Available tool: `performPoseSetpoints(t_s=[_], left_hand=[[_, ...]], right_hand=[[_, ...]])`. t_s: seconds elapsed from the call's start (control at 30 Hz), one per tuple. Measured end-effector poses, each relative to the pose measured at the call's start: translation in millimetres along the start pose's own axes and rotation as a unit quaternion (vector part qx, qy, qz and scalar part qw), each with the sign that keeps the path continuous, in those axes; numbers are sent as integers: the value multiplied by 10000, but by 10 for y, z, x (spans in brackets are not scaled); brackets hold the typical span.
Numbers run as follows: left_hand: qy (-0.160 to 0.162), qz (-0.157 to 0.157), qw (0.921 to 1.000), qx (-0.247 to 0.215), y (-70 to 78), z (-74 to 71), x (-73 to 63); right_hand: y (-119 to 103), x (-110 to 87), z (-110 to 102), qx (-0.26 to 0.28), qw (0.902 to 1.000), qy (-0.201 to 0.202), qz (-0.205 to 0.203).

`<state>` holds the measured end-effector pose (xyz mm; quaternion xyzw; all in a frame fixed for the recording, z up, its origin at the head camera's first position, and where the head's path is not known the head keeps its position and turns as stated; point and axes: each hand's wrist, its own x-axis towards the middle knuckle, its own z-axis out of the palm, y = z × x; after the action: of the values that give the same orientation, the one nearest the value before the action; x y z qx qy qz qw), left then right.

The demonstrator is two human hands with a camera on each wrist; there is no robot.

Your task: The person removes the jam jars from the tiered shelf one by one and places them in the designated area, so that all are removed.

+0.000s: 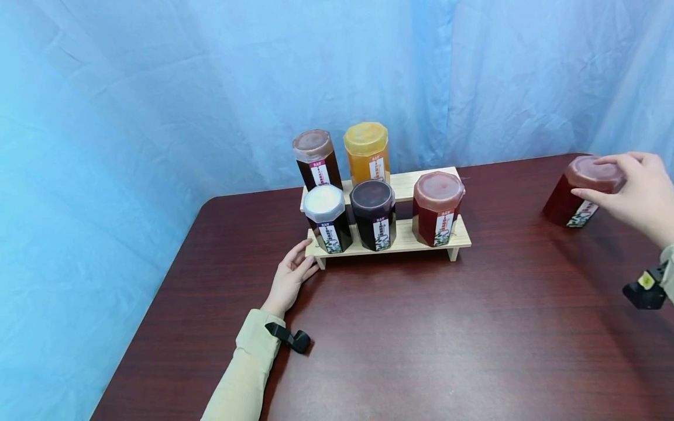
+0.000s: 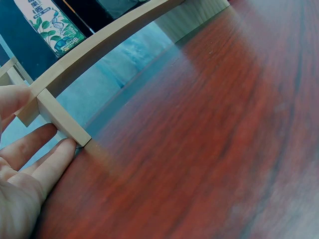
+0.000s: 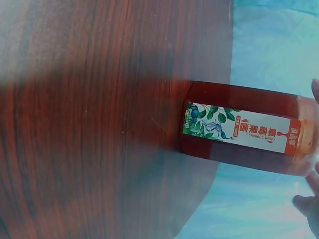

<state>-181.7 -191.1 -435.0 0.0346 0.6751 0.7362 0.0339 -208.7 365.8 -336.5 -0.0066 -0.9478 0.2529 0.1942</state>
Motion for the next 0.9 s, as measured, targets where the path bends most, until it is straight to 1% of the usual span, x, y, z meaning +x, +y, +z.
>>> performPoseSetpoints(t_s=[0.1, 0.17, 0.3, 0.43, 0.57, 0.67, 0.9], left_hand=[[-3, 32, 10000, -2, -6, -6, 7], [-2, 44, 10000, -30, -7, -8, 9], [-1, 30, 10000, -26, -5, -5, 5], [21, 11, 10000, -7, -4, -2, 2], [42, 16, 10000, -20, -3, 1, 2], [34, 7, 10000, -49, -8, 1, 7], [-5, -7, 10000, -84, -4, 2, 0]], right_hand=[[-20, -15, 0, 52, 9999, 113, -53], [-34, -16, 8, 27, 9999, 119, -90], [-86, -12, 23, 81, 9994, 177, -277], [-169, -27, 66, 129, 9990, 103, -419], [-254, -30, 130, 27, 9988, -41, -497], [-302, -24, 169, 125, 9982, -127, -568], [-387, -46, 262, 266, 9943, -61, -1029]])
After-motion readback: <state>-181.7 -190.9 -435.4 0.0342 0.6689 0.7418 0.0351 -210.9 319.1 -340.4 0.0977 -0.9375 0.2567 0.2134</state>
